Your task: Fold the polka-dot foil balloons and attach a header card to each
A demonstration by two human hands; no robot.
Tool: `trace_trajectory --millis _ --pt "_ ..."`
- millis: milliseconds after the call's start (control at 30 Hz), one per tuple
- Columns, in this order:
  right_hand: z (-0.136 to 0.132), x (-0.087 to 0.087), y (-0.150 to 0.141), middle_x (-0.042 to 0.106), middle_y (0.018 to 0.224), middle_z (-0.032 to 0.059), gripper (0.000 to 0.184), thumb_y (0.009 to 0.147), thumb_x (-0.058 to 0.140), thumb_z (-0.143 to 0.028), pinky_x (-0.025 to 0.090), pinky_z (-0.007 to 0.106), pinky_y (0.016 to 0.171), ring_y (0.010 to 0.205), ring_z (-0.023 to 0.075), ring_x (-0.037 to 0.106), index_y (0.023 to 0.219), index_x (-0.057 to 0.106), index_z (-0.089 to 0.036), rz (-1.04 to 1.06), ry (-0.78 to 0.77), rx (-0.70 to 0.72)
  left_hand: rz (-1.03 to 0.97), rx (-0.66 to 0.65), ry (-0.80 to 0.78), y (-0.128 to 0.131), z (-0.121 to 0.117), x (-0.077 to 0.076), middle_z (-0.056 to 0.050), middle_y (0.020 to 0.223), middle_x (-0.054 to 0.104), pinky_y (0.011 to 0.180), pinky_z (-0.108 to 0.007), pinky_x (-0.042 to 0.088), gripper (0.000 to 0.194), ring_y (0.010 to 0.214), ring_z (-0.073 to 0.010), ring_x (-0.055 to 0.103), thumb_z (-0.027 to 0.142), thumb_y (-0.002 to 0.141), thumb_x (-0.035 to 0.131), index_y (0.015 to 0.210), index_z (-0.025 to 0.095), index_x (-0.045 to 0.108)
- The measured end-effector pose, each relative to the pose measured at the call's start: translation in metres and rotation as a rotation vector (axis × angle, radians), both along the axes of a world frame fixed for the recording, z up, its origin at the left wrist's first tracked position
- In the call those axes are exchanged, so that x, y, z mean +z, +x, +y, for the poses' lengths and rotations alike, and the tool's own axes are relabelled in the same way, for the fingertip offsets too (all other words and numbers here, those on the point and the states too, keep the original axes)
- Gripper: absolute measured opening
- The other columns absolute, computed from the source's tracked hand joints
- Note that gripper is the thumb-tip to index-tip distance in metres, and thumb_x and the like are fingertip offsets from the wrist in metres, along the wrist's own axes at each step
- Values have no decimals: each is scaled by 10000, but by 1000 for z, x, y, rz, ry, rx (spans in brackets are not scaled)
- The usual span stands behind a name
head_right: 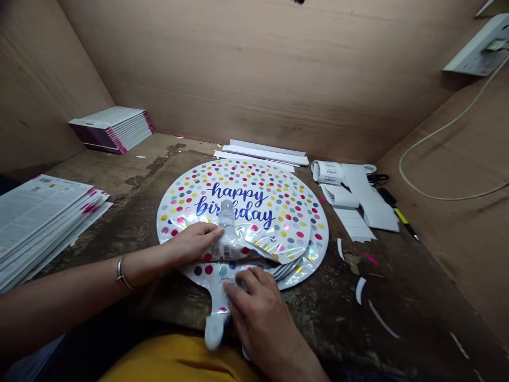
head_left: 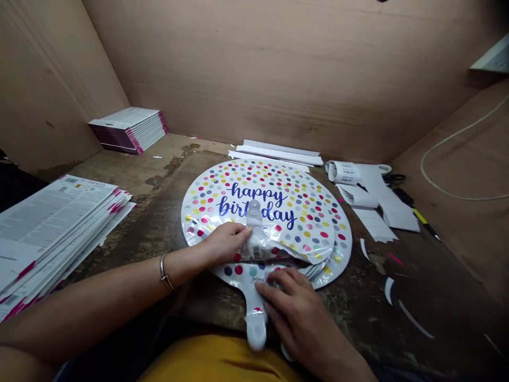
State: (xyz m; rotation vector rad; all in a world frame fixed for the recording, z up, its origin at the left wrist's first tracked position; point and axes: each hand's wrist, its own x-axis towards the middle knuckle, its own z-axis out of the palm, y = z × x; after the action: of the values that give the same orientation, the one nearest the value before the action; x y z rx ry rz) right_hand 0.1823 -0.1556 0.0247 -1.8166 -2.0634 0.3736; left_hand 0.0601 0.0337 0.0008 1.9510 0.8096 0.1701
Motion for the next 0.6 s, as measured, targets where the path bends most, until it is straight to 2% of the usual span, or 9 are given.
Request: trace_trajectory --millis 67,133,167,233,267,367,433,500,600 --pt "5 8 14 659 943 44 258 866 515 -210 487 342 843 910 191 588 1083 641 -274 92 -33 41 10 14 -18 2 4 -3 32 546 460 470 -223 322 386 490 -117 427 445 874 368 658 166 523" --pt "17 12 32 652 1048 71 323 852 558 -271 479 355 872 992 207 582 1173 583 -240 117 19 -84 7 10 -31 2 3 -4 36 551 461 477 -222 331 377 497 -116 429 449 877 379 663 170 515" --pt "26 12 40 617 1154 106 441 814 613 -301 457 391 915 1086 240 545 1237 532 -208 93 43 -169 -12 -5 -11 2 0 -3 35 566 475 495 -221 341 371 519 -116 441 436 885 380 662 171 513" --pt "47 10 50 521 1301 164 699 678 740 -322 391 457 987 1220 308 445 1299 467 -154 29 4 -208 -73 -56 132 0 -6 2 30 597 501 537 -221 358 358 562 -115 460 387 911 375 660 173 513" --pt "58 8 50 515 1311 166 713 639 758 -304 382 456 993 1225 321 438 1280 486 -149 22 -46 -151 -111 -87 260 -2 -10 6 26 613 510 556 -224 368 349 578 -116 468 356 925 368 667 173 518" --pt "88 7 44 652 1105 77 313 713 623 -214 458 350 859 1009 254 592 1025 640 -196 132 -192 -18 -311 -109 751 -9 -19 14 -19 738 562 658 -267 434 244 706 -152 523 314 921 438 764 170 559" --pt "103 10 43 695 883 23 187 719 527 -142 471 278 710 810 202 632 832 665 -198 237 -280 -126 -498 -112 987 -17 -22 13 -54 864 588 797 -320 462 112 864 -186 541 268 880 537 907 163 561" --pt "116 15 53 681 734 12 163 671 507 -112 448 248 605 703 192 622 724 647 -177 294 -322 -274 -544 -150 1087 -25 -23 6 -61 919 596 903 -352 446 143 955 -197 538 176 842 578 979 163 542" --pt "138 26 84 664 676 27 164 630 494 -97 433 253 549 650 203 610 705 629 -151 307 -265 -401 -169 -206 1049 -34 -19 0 -106 1020 606 888 -386 474 214 996 -246 564 167 807 583 1019 157 560"
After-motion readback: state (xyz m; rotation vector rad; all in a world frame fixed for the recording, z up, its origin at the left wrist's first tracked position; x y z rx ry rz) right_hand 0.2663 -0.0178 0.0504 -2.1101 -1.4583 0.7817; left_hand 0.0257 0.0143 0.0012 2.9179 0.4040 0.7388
